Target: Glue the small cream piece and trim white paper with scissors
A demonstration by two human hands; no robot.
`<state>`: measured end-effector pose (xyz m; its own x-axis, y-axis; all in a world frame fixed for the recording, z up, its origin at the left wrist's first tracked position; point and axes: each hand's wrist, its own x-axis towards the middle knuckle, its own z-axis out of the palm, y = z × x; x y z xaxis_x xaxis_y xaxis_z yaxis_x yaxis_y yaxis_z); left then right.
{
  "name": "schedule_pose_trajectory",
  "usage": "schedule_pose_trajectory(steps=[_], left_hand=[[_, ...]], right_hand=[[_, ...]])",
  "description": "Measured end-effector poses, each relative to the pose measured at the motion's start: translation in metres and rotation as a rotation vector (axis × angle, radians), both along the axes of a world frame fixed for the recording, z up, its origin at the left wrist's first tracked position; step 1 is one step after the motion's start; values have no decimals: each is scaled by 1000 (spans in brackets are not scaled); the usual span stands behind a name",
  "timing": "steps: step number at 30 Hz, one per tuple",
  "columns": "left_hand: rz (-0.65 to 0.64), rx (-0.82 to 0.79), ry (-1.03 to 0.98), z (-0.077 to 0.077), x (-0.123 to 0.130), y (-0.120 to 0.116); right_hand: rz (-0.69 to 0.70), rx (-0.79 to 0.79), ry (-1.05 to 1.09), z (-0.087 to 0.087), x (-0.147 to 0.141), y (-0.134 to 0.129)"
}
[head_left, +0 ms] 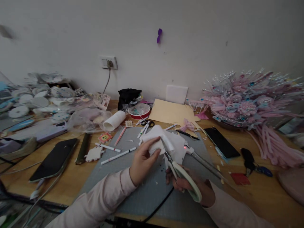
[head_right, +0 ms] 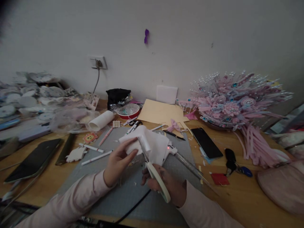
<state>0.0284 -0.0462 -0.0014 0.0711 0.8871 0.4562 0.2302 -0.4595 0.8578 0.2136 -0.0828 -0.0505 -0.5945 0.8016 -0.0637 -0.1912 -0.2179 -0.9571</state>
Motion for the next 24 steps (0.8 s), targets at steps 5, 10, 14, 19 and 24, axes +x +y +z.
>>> schedule_pose_trajectory(steps=[5, 10, 14, 19, 24], left_hand=[[-13, -19, -7, 1, 1, 0], [-28, -74, -53, 4, 2, 1], [-44, -119, -108, 6, 3, 2], [-45, -149, -130, 8, 4, 2], [-59, -165, -144, 8, 4, 2]], right_hand=[[-30, 31, -40, 15, 1, -5], [-30, -16, -81, 28, 0, -6], [-43, -47, -136, 28, 2, -8], [-68, -76, -132, 24, 2, -8], [-96, -102, -202, 41, 0, -10]])
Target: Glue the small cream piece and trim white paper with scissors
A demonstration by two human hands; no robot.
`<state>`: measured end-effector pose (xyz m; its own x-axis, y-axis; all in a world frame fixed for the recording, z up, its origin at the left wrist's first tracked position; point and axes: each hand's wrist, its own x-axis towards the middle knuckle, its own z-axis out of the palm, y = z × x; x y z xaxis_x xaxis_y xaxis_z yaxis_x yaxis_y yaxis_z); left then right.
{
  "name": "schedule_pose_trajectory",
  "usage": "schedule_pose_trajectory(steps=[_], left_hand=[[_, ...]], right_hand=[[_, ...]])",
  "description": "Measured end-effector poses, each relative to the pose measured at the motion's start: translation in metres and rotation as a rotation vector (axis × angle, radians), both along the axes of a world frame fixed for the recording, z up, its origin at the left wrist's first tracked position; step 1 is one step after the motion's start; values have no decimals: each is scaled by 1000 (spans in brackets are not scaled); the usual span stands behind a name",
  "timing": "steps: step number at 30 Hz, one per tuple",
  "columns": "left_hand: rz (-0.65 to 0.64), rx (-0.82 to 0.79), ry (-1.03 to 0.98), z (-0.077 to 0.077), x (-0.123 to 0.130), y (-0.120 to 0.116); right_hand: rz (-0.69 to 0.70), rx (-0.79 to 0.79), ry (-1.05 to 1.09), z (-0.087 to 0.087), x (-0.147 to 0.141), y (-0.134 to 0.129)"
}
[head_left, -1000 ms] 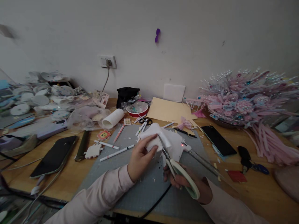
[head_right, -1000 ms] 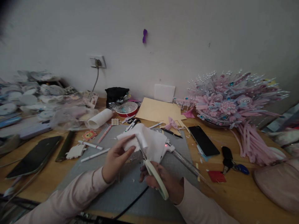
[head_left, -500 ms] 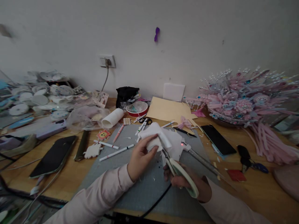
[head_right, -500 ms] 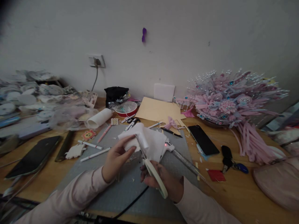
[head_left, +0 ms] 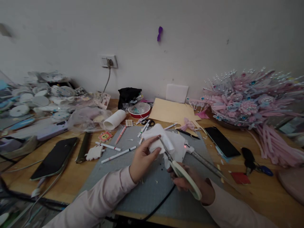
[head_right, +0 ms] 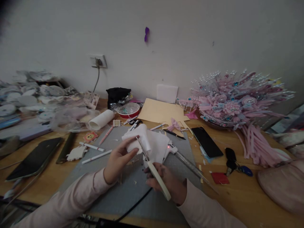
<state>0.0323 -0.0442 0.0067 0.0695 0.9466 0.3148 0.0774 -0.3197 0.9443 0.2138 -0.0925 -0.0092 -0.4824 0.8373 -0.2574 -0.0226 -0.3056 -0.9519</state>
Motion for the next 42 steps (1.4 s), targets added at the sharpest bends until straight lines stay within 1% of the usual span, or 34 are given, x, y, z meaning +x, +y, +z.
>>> schedule_pose_trajectory(steps=[2, 4, 7, 12, 18, 24, 32, 38, 42], left_hand=[[1, -5, 3, 1, 0, 0], [2, -8, 10, 1, -1, 0], [-1, -12, 7, 0, 0, 0], [2, -19, -22, -4, 1, 0], [7, -22, -37, -5, 3, -1], [7, -14, -54, -6, 4, -2], [22, -22, -75, -7, 6, -2], [54, -83, -79, -11, 8, -4], [62, -82, -109, -12, 10, -5]], right_hand=[[-1, 13, 17, 5, 0, -1], [8, 36, 30, 7, 0, -1], [8, 46, 31, 5, 1, -1], [6, 19, 39, -3, 1, 1], [-32, -25, 61, -6, -2, 1], [-56, -17, 92, -5, -2, 1], [-79, -3, 89, 5, -5, -1], [-95, -13, 111, 3, -7, -2], [-99, -39, 118, 1, -7, -2]])
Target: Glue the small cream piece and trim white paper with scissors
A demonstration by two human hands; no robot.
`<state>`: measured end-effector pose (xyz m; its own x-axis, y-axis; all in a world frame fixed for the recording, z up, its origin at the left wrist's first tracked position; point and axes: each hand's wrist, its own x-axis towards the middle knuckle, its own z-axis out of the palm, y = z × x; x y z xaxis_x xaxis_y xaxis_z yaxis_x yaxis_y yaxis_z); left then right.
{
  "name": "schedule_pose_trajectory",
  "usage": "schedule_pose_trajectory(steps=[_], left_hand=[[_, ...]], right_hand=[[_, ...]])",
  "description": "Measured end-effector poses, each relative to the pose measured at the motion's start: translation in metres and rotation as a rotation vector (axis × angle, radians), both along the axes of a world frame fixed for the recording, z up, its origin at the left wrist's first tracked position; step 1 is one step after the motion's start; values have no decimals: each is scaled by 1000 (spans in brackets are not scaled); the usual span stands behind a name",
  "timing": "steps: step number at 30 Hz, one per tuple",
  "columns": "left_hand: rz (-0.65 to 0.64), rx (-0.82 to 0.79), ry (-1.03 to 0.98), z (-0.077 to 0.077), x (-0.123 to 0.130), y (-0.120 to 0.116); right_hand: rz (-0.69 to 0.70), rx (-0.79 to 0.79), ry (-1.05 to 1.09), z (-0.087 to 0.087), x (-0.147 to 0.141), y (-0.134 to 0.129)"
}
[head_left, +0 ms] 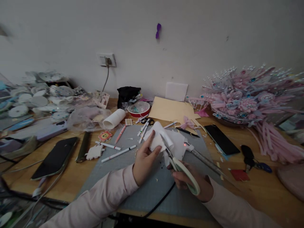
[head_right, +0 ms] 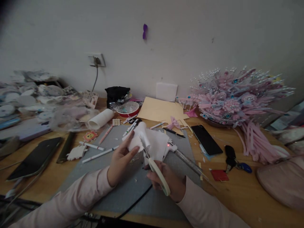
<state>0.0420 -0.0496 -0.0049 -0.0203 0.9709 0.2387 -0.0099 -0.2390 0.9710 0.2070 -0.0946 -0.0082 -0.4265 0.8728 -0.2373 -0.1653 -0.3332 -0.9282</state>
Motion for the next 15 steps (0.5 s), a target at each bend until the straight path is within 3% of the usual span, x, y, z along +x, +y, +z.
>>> schedule_pose_trajectory(steps=[9, 15], left_hand=[[43, -48, -42, 7, 4, -5], [38, -55, -67, 5, 5, -6]], right_hand=[[2, -9, 22, -7, -3, -2], [-4, -55, 8, -2, -5, -2]])
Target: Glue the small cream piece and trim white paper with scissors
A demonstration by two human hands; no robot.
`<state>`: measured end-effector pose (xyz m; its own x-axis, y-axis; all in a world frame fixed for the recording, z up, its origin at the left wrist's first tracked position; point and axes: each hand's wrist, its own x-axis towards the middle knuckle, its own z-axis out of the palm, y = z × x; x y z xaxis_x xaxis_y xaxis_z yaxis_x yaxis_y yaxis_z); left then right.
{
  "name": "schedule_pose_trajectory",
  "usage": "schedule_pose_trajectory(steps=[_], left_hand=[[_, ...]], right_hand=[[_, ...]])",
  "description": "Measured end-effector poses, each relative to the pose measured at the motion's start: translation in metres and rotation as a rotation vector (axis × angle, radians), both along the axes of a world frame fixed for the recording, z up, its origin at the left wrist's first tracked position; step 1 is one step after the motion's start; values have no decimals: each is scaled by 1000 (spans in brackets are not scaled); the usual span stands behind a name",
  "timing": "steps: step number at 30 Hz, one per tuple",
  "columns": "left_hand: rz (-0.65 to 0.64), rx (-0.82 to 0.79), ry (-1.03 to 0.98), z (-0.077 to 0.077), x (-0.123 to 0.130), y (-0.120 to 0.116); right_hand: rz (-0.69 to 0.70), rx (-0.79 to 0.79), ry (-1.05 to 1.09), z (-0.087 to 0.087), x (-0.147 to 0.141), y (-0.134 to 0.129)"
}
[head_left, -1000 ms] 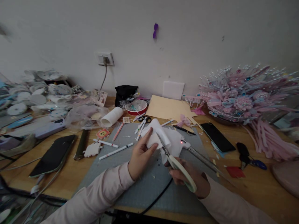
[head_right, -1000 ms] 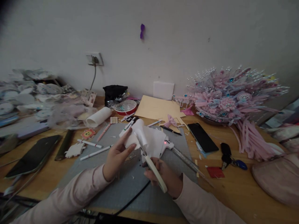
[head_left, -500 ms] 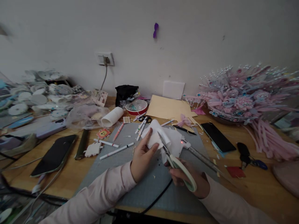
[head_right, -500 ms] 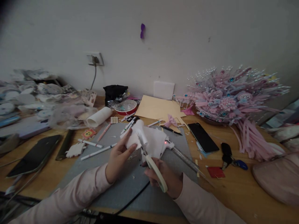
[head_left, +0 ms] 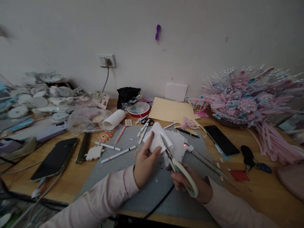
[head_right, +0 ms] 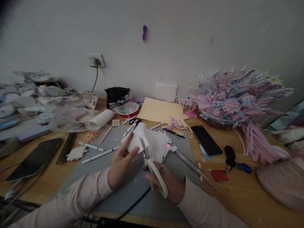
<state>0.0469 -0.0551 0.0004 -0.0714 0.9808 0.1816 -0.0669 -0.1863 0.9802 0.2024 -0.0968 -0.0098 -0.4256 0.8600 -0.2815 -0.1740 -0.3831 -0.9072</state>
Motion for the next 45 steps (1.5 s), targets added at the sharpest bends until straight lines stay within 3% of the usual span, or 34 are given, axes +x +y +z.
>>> schedule_pose_trajectory(steps=[15, 22, 27, 39, 45], left_hand=[[-7, 40, 28, 1, -4, 2], [-38, 56, 53, 0, -7, 4], [-75, 48, 52, 0, -8, 3], [-116, -8, 18, 7, -10, 2], [-141, -33, 35, 9, -10, 2]], right_hand=[[42, 7, 42, -21, 0, 1], [32, -60, 194, -13, 5, 1], [47, -50, 176, -7, 6, 0], [133, -125, 298, -19, 6, 8], [96, -96, 187, -19, 6, 6]])
